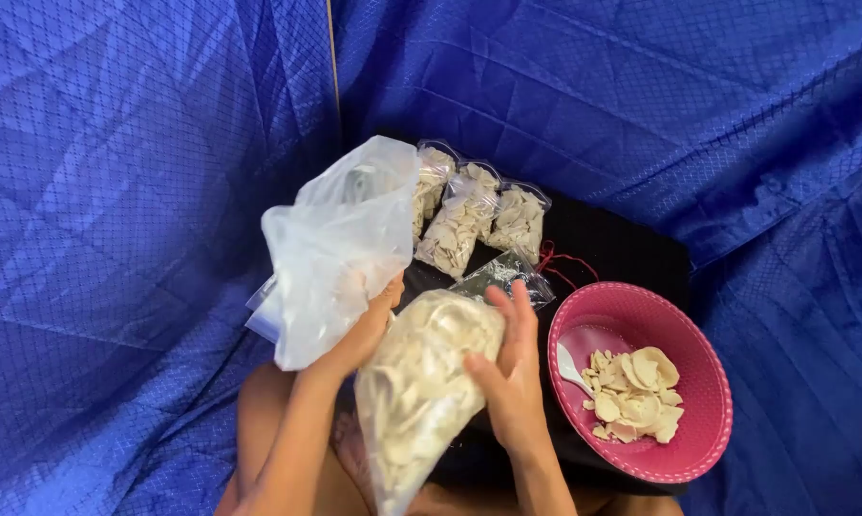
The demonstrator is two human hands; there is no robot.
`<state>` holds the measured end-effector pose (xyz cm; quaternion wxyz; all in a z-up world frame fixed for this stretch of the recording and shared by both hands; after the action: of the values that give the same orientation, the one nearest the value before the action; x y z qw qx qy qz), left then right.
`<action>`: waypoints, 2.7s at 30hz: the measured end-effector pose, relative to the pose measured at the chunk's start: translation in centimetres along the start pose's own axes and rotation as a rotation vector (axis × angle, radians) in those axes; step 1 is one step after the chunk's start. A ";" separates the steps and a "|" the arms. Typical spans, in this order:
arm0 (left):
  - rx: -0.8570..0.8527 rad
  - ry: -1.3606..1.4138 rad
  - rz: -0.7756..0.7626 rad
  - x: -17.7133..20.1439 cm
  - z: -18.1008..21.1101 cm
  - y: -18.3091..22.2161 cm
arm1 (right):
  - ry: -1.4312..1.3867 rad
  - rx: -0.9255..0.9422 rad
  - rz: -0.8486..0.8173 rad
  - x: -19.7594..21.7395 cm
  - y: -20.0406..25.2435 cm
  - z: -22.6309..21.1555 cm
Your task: Manually packaging dried food items into small plastic bags using a spoon and hands.
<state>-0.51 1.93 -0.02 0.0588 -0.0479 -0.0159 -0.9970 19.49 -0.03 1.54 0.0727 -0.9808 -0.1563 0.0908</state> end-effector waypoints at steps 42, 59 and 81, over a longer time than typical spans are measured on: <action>0.098 0.459 0.019 2.7 3.1 1.6 | 0.851 0.812 0.205 -7.8 6.4 -1.3; -0.188 0.266 -0.126 0.1 2.8 1.0 | -0.272 -0.110 0.040 -0.2 1.9 3.2; -0.245 0.467 -0.396 -1.5 4.9 1.2 | -0.793 -0.321 -0.091 -0.8 3.4 1.9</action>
<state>1.59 1.15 4.71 -0.1405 0.1795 0.1089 -0.9676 19.38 -3.30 -0.75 -0.1427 -0.8609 -0.2275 0.4323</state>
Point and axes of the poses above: each hand's wrist, its own y-axis away from the middle knuckle, its own x-axis out of the back of the hand, z = x × y, the point moved 2 cm from there along -y, towards the middle knuckle, and after that the axes turned 8 degrees about -z, right-handed, at the moved point
